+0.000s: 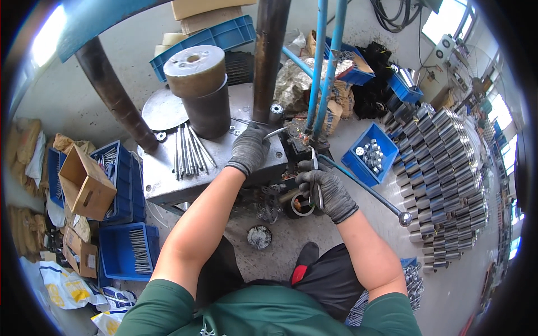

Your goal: The person picks up metal pins from a bin, places them into a fixture one at a time, and pulls a lever to process them. After processing a batch, the person removes the pins and places them into a different blue bin.

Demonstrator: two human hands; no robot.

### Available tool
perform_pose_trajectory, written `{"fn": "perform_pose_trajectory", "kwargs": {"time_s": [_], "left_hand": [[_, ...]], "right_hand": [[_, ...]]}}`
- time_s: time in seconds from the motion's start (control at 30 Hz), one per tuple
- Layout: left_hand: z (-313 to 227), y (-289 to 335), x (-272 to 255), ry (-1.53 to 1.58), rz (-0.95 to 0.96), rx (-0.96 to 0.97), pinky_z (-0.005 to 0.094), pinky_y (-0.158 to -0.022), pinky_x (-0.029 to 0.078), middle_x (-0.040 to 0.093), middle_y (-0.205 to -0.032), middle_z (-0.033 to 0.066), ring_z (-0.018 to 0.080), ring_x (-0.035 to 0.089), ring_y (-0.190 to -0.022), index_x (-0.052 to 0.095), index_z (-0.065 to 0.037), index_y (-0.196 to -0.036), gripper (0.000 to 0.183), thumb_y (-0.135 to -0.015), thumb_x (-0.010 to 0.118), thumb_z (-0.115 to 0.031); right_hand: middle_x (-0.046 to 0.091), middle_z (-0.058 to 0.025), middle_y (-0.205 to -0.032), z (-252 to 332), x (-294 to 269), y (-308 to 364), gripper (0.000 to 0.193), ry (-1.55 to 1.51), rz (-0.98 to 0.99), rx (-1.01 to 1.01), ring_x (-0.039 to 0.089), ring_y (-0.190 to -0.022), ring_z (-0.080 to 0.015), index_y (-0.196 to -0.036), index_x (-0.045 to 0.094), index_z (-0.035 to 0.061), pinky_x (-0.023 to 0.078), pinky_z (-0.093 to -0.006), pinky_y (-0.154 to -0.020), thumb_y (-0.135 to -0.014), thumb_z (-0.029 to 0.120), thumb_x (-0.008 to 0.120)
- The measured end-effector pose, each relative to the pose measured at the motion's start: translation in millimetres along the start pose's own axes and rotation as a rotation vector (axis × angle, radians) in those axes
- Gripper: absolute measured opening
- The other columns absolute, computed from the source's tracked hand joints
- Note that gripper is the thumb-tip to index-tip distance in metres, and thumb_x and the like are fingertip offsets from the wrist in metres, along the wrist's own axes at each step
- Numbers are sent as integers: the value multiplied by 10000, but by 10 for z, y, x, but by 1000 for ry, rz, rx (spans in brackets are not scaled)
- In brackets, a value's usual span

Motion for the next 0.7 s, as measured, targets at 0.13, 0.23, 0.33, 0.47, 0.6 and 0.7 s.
{"fn": "perform_pose_trajectory", "kwargs": {"time_s": [0.13, 0.23, 0.33, 0.47, 0.6, 0.7], "left_hand": [[-2, -89, 113, -97, -2, 1, 478, -936, 548, 632, -1251, 187, 383, 672, -1047, 738, -74, -1063, 195, -916, 664, -178], [30, -128, 189, -148, -7, 22, 472, -926, 551, 626, -1260, 181, 381, 669, -1047, 743, -84, -1067, 199, -920, 654, -184], [56, -127, 199, -151, -36, 31, 465, -915, 556, 628, -1250, 178, 383, 670, -1037, 743, -76, -1052, 192, -921, 652, -184], [-90, -25, 112, -216, 19, 139, 463, -910, 562, 640, -1181, 197, 379, 669, -1037, 738, -53, -1003, 159, -900, 660, -145], [-269, 212, 81, -274, 117, 246, 461, -915, 562, 640, -1138, 192, 364, 664, -1045, 750, -51, -964, 171, -869, 713, -188], [-398, 411, 12, -296, 175, 247, 473, -892, 564, 636, -1131, 192, 371, 669, -1019, 759, -67, -1004, 228, -842, 752, -227]], "right_hand": [[718, -125, -915, -15, 12, 70, 370, 30, 5, 24, 700, -688, -175, -1260, 595, -10, 593, -324, -599, -894, 16, 649], [710, -120, -909, -42, -4, 79, 369, 18, 8, 30, 696, -687, -180, -1254, 588, -9, 592, -330, -596, -890, 6, 647], [698, -113, -896, -39, 21, 72, 365, -15, 15, 49, 685, -685, -186, -1244, 581, -5, 594, -347, -594, -886, 5, 651], [688, -107, -883, -28, 18, 15, 350, -6, 5, 46, 673, -677, -192, -1225, 581, 5, 592, -366, -586, -882, 4, 653], [698, -112, -886, -20, -53, -27, 373, 26, -47, 18, 671, -671, -186, -1236, 577, 16, 581, -362, -558, -874, 18, 666], [717, -110, -884, -16, -176, -98, 378, 30, -83, -12, 682, -665, -178, -1246, 571, 28, 572, -339, -546, -881, 49, 668]]}}
Point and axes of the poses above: each hand's wrist, its own y-axis away from the middle knuckle, its own x-axis out of the palm, z = x × y, the point moved 4 cm from there along -y, towards the middle knuckle
